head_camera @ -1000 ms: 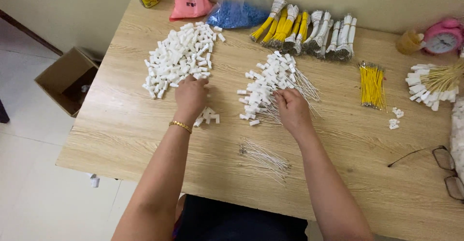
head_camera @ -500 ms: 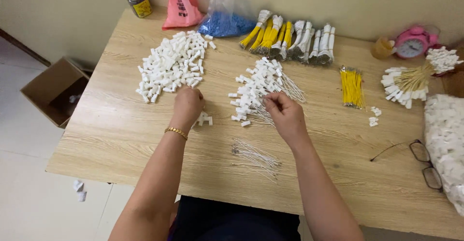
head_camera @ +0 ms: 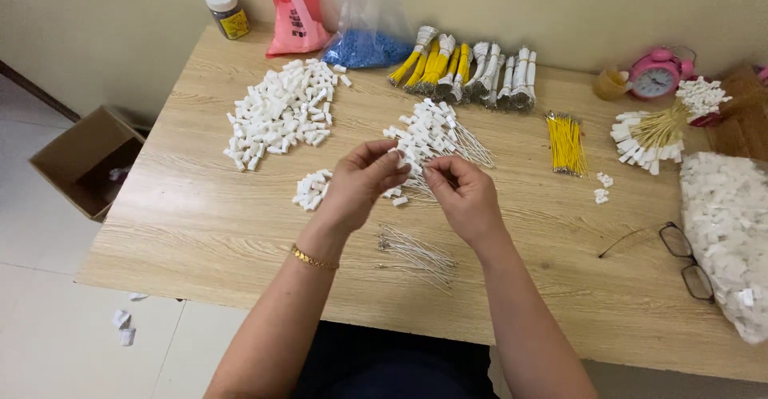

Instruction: Assembling small white plastic caps onto thin metal wires

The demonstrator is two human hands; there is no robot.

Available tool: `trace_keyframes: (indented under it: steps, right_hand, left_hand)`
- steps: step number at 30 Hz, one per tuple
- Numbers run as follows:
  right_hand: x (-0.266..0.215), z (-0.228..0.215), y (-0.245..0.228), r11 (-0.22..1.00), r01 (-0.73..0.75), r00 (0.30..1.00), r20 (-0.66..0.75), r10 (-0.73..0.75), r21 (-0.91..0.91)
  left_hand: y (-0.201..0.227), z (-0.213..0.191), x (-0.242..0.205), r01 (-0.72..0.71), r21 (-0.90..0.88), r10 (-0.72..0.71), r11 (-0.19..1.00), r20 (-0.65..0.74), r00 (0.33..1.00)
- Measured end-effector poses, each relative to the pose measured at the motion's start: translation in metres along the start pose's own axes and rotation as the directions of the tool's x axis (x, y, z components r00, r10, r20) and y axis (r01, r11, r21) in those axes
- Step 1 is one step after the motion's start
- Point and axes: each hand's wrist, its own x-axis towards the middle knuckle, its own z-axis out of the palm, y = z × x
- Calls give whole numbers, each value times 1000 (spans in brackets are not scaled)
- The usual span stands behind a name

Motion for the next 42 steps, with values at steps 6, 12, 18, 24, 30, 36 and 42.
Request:
trace_keyframes:
  steps: [6,12,18,24,30,36,42]
  right_hand:
    - [0,-5,-29,939,159,987,44,-153,-305]
    - [-2,-4,-31,879,208,975,23,-219,-428]
    - [1,-4,-32,869,221,975,65,-214,-442]
    - [-2,-3,-33,885,198,978,22,-208,-421]
    - [0,-6,-30,888,194,980,49,-191,-418]
    - [0,-7,-24,850,184,981,37,-191,-494]
    - [3,-11,-24,817,256,966,99,-240,-517]
  left_hand:
    - [-16,-1,-1,142,-283,-134,949,47,990]
    - [-16,-4,1,176,-290,-175,941,30,984]
    - [-16,-6,-1,181,-290,-160,940,94,983]
    - [-18,-7,-1,149,-292,-102,945,168,981]
    - [-21,-8,-3,152,-323,-96,934,183,978]
    - [-24,-8,1,142,-313,-95,939,161,982]
    - [-32,-9,3,147,-200,-134,969,82,988]
